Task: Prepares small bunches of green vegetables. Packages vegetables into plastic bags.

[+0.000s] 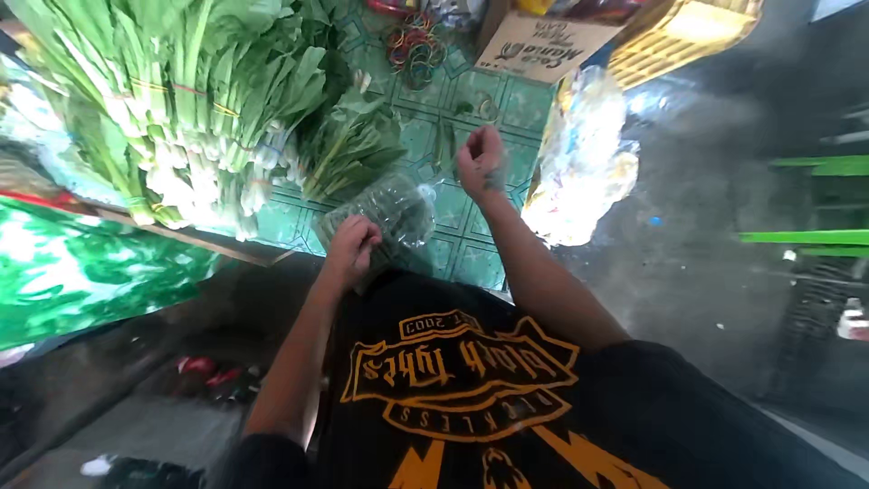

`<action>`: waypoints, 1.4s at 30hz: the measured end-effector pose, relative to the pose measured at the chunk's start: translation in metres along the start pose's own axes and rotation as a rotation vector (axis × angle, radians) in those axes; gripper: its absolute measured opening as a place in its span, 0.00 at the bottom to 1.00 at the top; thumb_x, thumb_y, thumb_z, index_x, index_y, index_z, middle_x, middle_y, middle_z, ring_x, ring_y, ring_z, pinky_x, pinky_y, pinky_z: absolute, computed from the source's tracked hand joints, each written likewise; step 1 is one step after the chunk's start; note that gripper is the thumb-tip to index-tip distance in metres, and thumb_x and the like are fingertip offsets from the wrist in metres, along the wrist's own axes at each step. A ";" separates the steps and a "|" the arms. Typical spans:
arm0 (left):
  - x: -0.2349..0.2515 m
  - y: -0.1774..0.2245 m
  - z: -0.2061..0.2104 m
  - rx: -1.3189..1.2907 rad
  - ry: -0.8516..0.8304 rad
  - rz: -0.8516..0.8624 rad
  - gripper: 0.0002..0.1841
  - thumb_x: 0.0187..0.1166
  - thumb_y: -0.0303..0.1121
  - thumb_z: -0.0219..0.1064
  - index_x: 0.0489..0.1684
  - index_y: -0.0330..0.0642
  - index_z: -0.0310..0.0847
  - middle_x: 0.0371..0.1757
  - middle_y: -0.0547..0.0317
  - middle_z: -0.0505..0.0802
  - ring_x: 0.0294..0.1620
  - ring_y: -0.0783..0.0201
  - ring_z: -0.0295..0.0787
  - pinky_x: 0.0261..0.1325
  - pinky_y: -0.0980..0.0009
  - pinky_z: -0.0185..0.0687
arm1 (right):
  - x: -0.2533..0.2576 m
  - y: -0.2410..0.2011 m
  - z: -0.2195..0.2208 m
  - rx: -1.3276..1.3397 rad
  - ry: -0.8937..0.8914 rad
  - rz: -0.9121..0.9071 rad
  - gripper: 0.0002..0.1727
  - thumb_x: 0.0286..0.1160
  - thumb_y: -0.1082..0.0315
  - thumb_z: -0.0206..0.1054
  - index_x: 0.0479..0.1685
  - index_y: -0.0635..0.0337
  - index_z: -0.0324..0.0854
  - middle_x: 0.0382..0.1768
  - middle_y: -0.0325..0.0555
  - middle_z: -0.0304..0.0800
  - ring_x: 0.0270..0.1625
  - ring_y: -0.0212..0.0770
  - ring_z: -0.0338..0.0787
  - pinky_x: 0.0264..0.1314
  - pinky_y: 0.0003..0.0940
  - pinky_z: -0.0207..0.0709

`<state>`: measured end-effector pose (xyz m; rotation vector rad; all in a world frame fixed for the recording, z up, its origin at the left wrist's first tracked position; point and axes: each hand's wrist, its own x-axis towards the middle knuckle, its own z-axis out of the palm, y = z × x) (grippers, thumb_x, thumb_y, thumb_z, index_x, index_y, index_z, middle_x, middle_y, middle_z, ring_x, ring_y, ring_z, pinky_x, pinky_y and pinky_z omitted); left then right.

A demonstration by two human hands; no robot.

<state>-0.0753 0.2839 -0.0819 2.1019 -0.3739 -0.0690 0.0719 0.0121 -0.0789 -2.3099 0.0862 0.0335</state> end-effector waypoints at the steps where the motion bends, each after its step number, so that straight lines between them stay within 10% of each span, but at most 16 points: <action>1: -0.003 -0.002 0.000 0.012 -0.029 0.009 0.07 0.83 0.29 0.61 0.42 0.40 0.86 0.46 0.56 0.90 0.55 0.58 0.86 0.66 0.56 0.81 | 0.000 0.000 -0.003 0.060 -0.002 -0.032 0.12 0.79 0.66 0.63 0.51 0.68 0.79 0.38 0.52 0.88 0.37 0.44 0.89 0.43 0.45 0.85; 4: 0.005 0.005 0.002 0.216 -0.228 0.053 0.20 0.80 0.27 0.62 0.67 0.56 0.87 0.49 0.55 0.91 0.57 0.52 0.85 0.66 0.46 0.77 | -0.017 -0.010 -0.004 0.257 -0.057 0.010 0.09 0.81 0.72 0.61 0.53 0.67 0.78 0.44 0.50 0.90 0.41 0.40 0.94 0.47 0.41 0.92; 7: 0.017 0.011 -0.003 0.391 -0.431 0.116 0.28 0.73 0.26 0.70 0.70 0.71 0.87 0.49 0.53 0.89 0.55 0.47 0.84 0.61 0.44 0.77 | -0.053 -0.020 -0.007 0.190 -0.108 -0.055 0.14 0.72 0.75 0.59 0.54 0.69 0.81 0.49 0.53 0.91 0.48 0.42 0.93 0.55 0.43 0.90; 12: 0.050 0.003 -0.025 0.373 -0.594 0.317 0.13 0.80 0.36 0.70 0.59 0.55 0.92 0.48 0.47 0.90 0.56 0.45 0.87 0.61 0.48 0.85 | -0.127 -0.001 0.028 0.018 -0.315 -0.486 0.19 0.61 0.53 0.80 0.46 0.55 0.92 0.57 0.52 0.87 0.64 0.50 0.86 0.68 0.47 0.83; 22: 0.117 0.006 -0.035 0.606 -0.852 0.566 0.13 0.73 0.24 0.73 0.50 0.54 0.91 0.63 0.46 0.86 0.69 0.39 0.80 0.65 0.41 0.80 | -0.147 -0.003 0.036 -0.150 -0.286 -0.547 0.11 0.82 0.61 0.61 0.40 0.55 0.87 0.48 0.47 0.91 0.62 0.54 0.85 0.68 0.51 0.78; 27: 0.130 -0.009 -0.029 0.204 -0.879 0.597 0.07 0.79 0.25 0.64 0.38 0.46 0.88 0.61 0.59 0.90 0.72 0.49 0.78 0.73 0.44 0.73 | -0.156 -0.048 0.044 -0.352 -0.361 -0.242 0.33 0.71 0.29 0.63 0.44 0.52 0.90 0.39 0.45 0.93 0.54 0.55 0.89 0.65 0.65 0.74; 32: 0.147 -0.009 -0.035 0.071 -1.047 0.502 0.06 0.83 0.23 0.60 0.43 0.35 0.85 0.48 0.48 0.90 0.59 0.51 0.87 0.70 0.54 0.81 | -0.152 -0.036 0.044 -0.238 -0.328 -0.279 0.29 0.85 0.43 0.57 0.23 0.54 0.86 0.27 0.44 0.89 0.47 0.51 0.89 0.59 0.60 0.74; 38: 0.163 -0.028 -0.069 0.225 -0.891 0.383 0.07 0.86 0.24 0.58 0.48 0.34 0.83 0.50 0.47 0.90 0.55 0.51 0.89 0.63 0.49 0.85 | -0.171 -0.001 -0.018 -0.389 -0.441 -0.133 0.24 0.86 0.52 0.60 0.23 0.57 0.86 0.28 0.46 0.88 0.48 0.54 0.88 0.60 0.58 0.77; 42: 0.148 -0.037 -0.069 0.201 -0.859 0.418 0.16 0.78 0.35 0.74 0.61 0.41 0.83 0.53 0.47 0.89 0.56 0.51 0.88 0.65 0.49 0.85 | -0.179 -0.008 -0.021 -0.358 -0.197 -0.092 0.20 0.76 0.47 0.71 0.33 0.58 0.87 0.37 0.49 0.91 0.50 0.55 0.89 0.55 0.58 0.80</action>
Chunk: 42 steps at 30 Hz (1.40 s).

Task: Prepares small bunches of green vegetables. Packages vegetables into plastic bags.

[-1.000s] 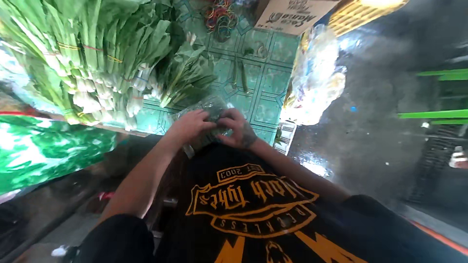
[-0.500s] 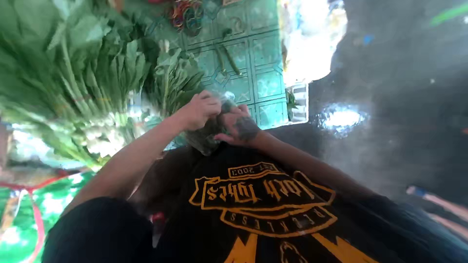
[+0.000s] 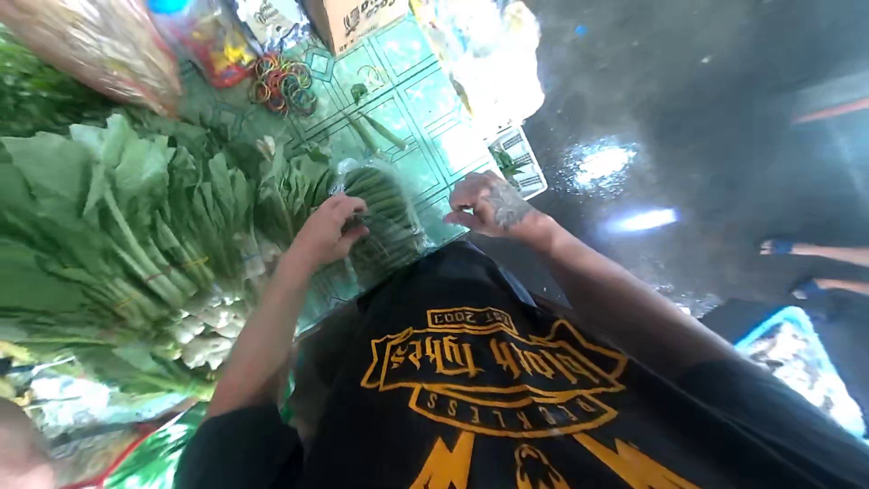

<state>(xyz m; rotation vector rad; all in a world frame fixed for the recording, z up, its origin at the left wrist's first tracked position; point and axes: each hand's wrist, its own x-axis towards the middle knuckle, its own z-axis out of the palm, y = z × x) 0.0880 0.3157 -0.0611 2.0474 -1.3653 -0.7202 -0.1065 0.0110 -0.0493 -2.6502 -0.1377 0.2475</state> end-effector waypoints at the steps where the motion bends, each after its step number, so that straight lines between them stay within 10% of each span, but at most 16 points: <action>1: -0.001 0.001 0.006 0.036 0.012 0.005 0.21 0.75 0.40 0.77 0.66 0.47 0.85 0.55 0.48 0.88 0.60 0.50 0.86 0.68 0.48 0.83 | 0.004 -0.009 0.003 0.026 0.041 0.008 0.21 0.68 0.46 0.77 0.48 0.54 0.89 0.50 0.49 0.92 0.59 0.55 0.88 0.62 0.59 0.81; 4: 0.000 0.011 0.024 0.101 0.102 0.030 0.13 0.74 0.46 0.76 0.52 0.58 0.93 0.50 0.50 0.86 0.58 0.48 0.82 0.65 0.44 0.78 | 0.022 -0.030 0.024 0.046 0.049 -0.105 0.35 0.60 0.46 0.80 0.74 0.37 0.82 0.75 0.46 0.82 0.75 0.53 0.81 0.75 0.57 0.76; 7: -0.004 0.029 0.032 0.029 0.112 0.041 0.06 0.76 0.34 0.69 0.42 0.54 0.93 0.63 0.57 0.87 0.68 0.48 0.77 0.70 0.40 0.71 | 0.035 -0.026 0.034 0.101 0.023 -0.241 0.30 0.56 0.47 0.81 0.66 0.34 0.89 0.79 0.46 0.77 0.79 0.54 0.76 0.76 0.55 0.75; 12: -0.016 0.047 0.042 -0.123 0.163 0.036 0.10 0.79 0.21 0.60 0.44 0.39 0.88 0.49 0.54 0.92 0.57 0.56 0.88 0.67 0.55 0.83 | 0.035 -0.027 0.058 0.358 0.093 -0.296 0.22 0.53 0.44 0.81 0.45 0.45 0.95 0.65 0.50 0.84 0.70 0.55 0.80 0.71 0.57 0.77; 19: -0.041 0.054 0.059 -0.187 0.326 -0.129 0.07 0.80 0.22 0.62 0.42 0.39 0.86 0.44 0.57 0.91 0.47 0.64 0.89 0.56 0.62 0.89 | 0.049 -0.028 0.047 0.237 -0.073 -0.496 0.23 0.84 0.49 0.61 0.25 0.51 0.89 0.39 0.42 0.87 0.55 0.49 0.84 0.60 0.49 0.79; 24: -0.055 0.055 0.092 -0.580 0.634 -0.268 0.05 0.83 0.28 0.60 0.46 0.41 0.83 0.42 0.58 0.89 0.40 0.67 0.86 0.45 0.67 0.86 | 0.049 -0.003 0.062 0.414 -0.047 -0.639 0.24 0.83 0.51 0.61 0.18 0.52 0.86 0.34 0.39 0.87 0.49 0.43 0.84 0.59 0.44 0.76; 29: -0.048 0.049 0.125 -1.001 0.898 -0.244 0.03 0.86 0.30 0.64 0.46 0.51 0.82 0.43 0.63 0.89 0.46 0.65 0.87 0.56 0.61 0.87 | 0.049 0.008 0.059 0.509 -0.119 -0.637 0.25 0.84 0.51 0.60 0.18 0.52 0.87 0.34 0.37 0.87 0.49 0.40 0.84 0.61 0.41 0.73; 34: -0.044 0.066 0.102 -0.605 0.805 -0.380 0.11 0.78 0.33 0.70 0.55 0.46 0.83 0.62 0.56 0.84 0.56 0.62 0.85 0.56 0.62 0.88 | 0.047 0.011 0.056 0.443 -0.076 -0.524 0.23 0.62 0.41 0.73 0.17 0.51 0.84 0.35 0.41 0.87 0.50 0.47 0.84 0.55 0.48 0.79; 38: -0.035 0.075 0.113 -0.418 0.811 -0.849 0.35 0.73 0.57 0.73 0.81 0.58 0.71 0.76 0.44 0.76 0.67 0.51 0.81 0.59 0.51 0.86 | 0.043 0.012 0.044 0.654 0.072 -0.031 0.25 0.66 0.51 0.79 0.44 0.67 0.82 0.50 0.57 0.84 0.54 0.50 0.86 0.56 0.48 0.85; 42: -0.005 0.090 0.132 -0.751 0.692 -1.113 0.56 0.67 0.62 0.77 0.91 0.44 0.48 0.69 0.38 0.85 0.66 0.49 0.87 0.68 0.47 0.84 | 0.066 0.010 0.057 0.906 -0.124 0.487 0.42 0.78 0.40 0.68 0.81 0.62 0.66 0.61 0.63 0.88 0.61 0.56 0.90 0.66 0.59 0.83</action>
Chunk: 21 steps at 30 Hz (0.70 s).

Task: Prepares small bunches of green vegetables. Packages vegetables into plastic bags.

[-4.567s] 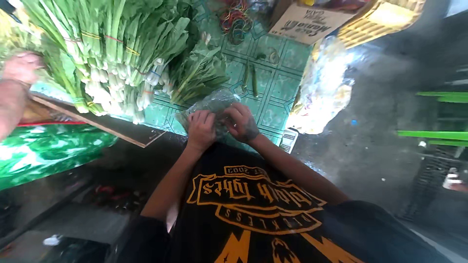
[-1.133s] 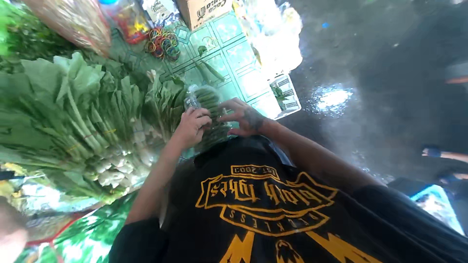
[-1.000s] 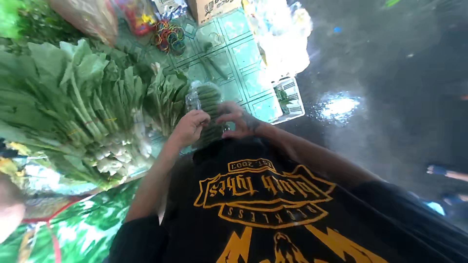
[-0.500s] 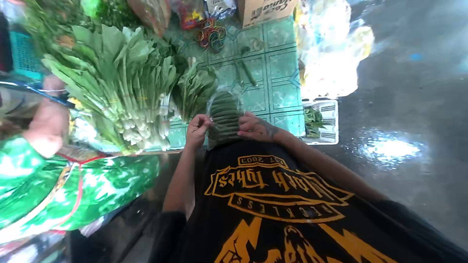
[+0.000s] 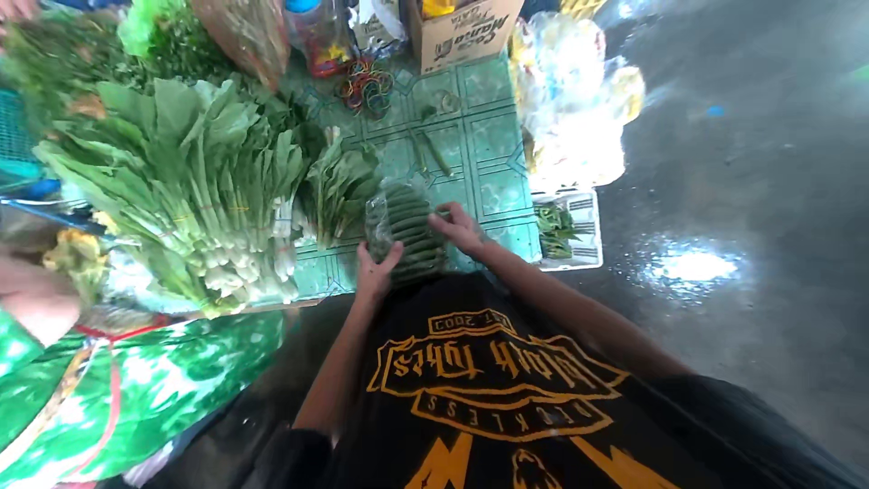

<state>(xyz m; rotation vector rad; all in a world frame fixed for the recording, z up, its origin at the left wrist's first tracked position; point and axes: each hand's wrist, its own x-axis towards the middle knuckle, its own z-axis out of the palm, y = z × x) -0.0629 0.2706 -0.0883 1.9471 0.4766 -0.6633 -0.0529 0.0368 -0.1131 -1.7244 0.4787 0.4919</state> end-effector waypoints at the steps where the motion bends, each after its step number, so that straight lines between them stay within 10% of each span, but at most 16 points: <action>1: 0.000 0.003 0.010 0.063 0.023 -0.010 0.62 0.57 0.64 0.83 0.91 0.43 0.47 0.68 0.39 0.87 0.67 0.49 0.87 0.70 0.46 0.84 | 0.005 0.001 0.008 0.012 -0.030 0.021 0.47 0.72 0.38 0.72 0.85 0.59 0.62 0.64 0.62 0.87 0.64 0.56 0.89 0.69 0.60 0.82; 4: 0.004 0.006 0.015 0.031 0.033 -0.008 0.67 0.43 0.55 0.91 0.90 0.44 0.49 0.67 0.41 0.87 0.66 0.51 0.88 0.69 0.47 0.85 | -0.002 -0.009 0.020 -0.041 -0.016 0.007 0.45 0.72 0.41 0.75 0.85 0.55 0.64 0.66 0.61 0.86 0.66 0.57 0.88 0.70 0.62 0.81; 10: 0.011 0.022 -0.021 -0.557 -0.501 -0.014 0.26 0.69 0.39 0.64 0.69 0.45 0.76 0.47 0.56 0.94 0.47 0.64 0.92 0.52 0.61 0.90 | -0.077 -0.070 -0.037 -0.082 0.106 -0.168 0.28 0.84 0.48 0.63 0.72 0.58 0.72 0.38 0.49 0.90 0.34 0.44 0.92 0.36 0.45 0.90; 14: 0.019 0.057 -0.019 -0.765 -0.646 -0.129 0.10 0.71 0.45 0.56 0.27 0.57 0.82 0.27 0.67 0.93 0.29 0.72 0.91 0.35 0.69 0.90 | -0.040 -0.069 -0.103 -0.235 -0.007 -0.456 0.66 0.49 0.22 0.73 0.91 0.51 0.56 0.80 0.50 0.74 0.76 0.48 0.79 0.68 0.53 0.81; 17: 0.048 0.047 0.008 -0.747 -0.730 -0.257 0.30 0.83 0.64 0.40 0.45 0.52 0.82 0.36 0.58 0.94 0.37 0.62 0.92 0.39 0.59 0.90 | 0.012 -0.042 -0.107 0.099 -0.351 -0.328 0.75 0.26 0.37 0.91 0.91 0.47 0.53 0.76 0.45 0.79 0.72 0.41 0.85 0.69 0.46 0.86; 21: 0.047 0.047 0.019 -0.692 -0.587 -0.118 0.45 0.78 0.78 0.39 0.75 0.52 0.76 0.55 0.53 0.94 0.56 0.55 0.93 0.58 0.51 0.90 | 0.021 -0.025 -0.095 0.184 -0.125 -0.097 0.59 0.43 0.66 0.87 0.87 0.45 0.60 0.67 0.52 0.85 0.60 0.47 0.91 0.57 0.49 0.90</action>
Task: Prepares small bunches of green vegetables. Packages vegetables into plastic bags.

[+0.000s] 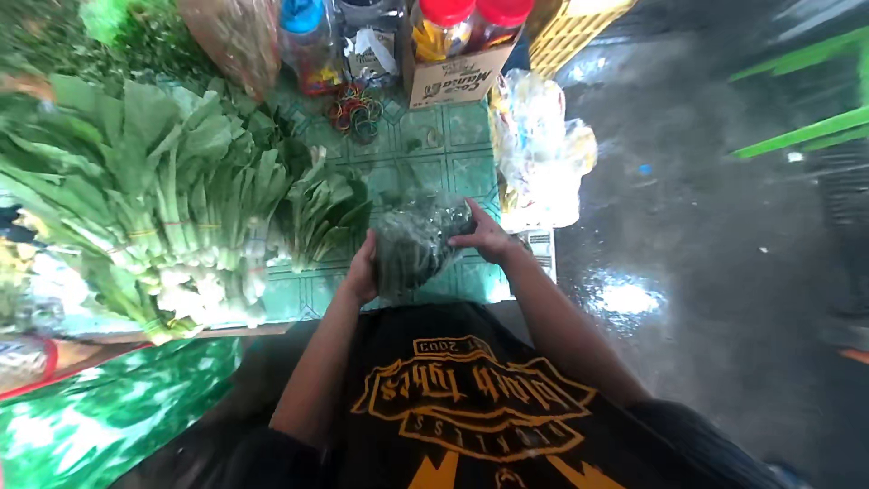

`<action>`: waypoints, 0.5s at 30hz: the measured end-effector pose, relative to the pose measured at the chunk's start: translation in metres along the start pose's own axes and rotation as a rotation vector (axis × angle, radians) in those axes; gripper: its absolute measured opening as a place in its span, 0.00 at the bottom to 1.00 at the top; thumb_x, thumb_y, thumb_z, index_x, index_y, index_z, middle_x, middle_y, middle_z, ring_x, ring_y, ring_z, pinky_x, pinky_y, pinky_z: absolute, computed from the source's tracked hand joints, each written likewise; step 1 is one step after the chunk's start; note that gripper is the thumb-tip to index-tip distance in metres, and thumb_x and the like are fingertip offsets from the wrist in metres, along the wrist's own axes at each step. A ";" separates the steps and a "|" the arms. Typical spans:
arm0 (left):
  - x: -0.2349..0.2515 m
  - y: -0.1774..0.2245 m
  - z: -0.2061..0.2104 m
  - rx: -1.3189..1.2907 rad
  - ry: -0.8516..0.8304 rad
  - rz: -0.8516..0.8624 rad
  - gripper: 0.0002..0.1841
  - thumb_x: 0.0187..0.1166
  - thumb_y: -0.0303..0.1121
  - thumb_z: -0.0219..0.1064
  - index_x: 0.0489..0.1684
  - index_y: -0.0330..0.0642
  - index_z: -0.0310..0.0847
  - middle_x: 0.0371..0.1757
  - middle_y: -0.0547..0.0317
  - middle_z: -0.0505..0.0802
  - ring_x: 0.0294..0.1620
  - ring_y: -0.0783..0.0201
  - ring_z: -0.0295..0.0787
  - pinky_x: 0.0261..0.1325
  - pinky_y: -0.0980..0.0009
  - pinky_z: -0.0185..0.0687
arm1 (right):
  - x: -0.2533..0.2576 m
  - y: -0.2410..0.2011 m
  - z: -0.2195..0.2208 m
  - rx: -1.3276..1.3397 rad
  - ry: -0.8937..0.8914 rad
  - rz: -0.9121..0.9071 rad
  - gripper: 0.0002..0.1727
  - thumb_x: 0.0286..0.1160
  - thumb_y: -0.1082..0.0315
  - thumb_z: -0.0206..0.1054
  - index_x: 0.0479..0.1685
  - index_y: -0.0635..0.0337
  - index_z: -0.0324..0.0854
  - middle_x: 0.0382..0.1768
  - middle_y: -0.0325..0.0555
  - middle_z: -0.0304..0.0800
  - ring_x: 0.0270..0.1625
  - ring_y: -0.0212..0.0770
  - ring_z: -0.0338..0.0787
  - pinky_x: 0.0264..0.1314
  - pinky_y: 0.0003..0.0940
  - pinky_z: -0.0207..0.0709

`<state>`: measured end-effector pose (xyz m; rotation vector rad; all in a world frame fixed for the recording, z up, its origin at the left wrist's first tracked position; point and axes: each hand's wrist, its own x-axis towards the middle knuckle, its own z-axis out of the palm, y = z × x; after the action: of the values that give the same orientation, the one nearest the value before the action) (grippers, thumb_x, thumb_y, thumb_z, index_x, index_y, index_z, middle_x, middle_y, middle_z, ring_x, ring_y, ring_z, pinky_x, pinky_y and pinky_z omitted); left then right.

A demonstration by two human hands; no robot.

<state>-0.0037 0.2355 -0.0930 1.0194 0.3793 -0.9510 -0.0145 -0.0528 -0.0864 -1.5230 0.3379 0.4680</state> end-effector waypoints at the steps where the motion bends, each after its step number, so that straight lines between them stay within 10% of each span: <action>1: -0.005 0.000 -0.003 0.021 -0.038 0.090 0.49 0.70 0.82 0.48 0.80 0.52 0.71 0.58 0.55 0.94 0.58 0.59 0.92 0.60 0.55 0.90 | 0.000 -0.005 0.004 -0.010 0.077 0.049 0.53 0.51 0.63 0.86 0.86 0.45 0.62 0.65 0.54 0.86 0.57 0.50 0.91 0.52 0.52 0.89; 4: -0.003 -0.003 -0.012 -0.020 -0.039 0.184 0.51 0.45 0.66 0.86 0.71 0.48 0.72 0.45 0.60 0.95 0.44 0.67 0.94 0.49 0.65 0.92 | -0.007 -0.019 0.015 -0.062 0.168 0.127 0.48 0.56 0.49 0.85 0.81 0.47 0.64 0.60 0.55 0.88 0.51 0.53 0.92 0.47 0.54 0.88; 10: 0.013 0.004 0.001 -0.046 0.128 0.196 0.41 0.54 0.52 0.86 0.65 0.37 0.76 0.43 0.50 0.94 0.42 0.59 0.94 0.49 0.59 0.93 | 0.008 -0.049 0.009 -0.115 0.062 0.143 0.60 0.35 0.66 0.92 0.81 0.55 0.59 0.62 0.60 0.86 0.58 0.54 0.91 0.58 0.56 0.89; 15: 0.005 0.012 0.033 -0.062 0.286 0.194 0.29 0.73 0.47 0.78 0.64 0.34 0.78 0.45 0.43 0.94 0.44 0.52 0.95 0.50 0.52 0.93 | 0.018 -0.060 0.021 -0.296 0.228 0.161 0.60 0.30 0.50 0.93 0.76 0.56 0.67 0.56 0.60 0.88 0.55 0.56 0.92 0.56 0.61 0.87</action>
<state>0.0038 0.2077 -0.0730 1.1163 0.5339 -0.6165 0.0294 -0.0298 -0.0420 -1.8521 0.5923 0.4868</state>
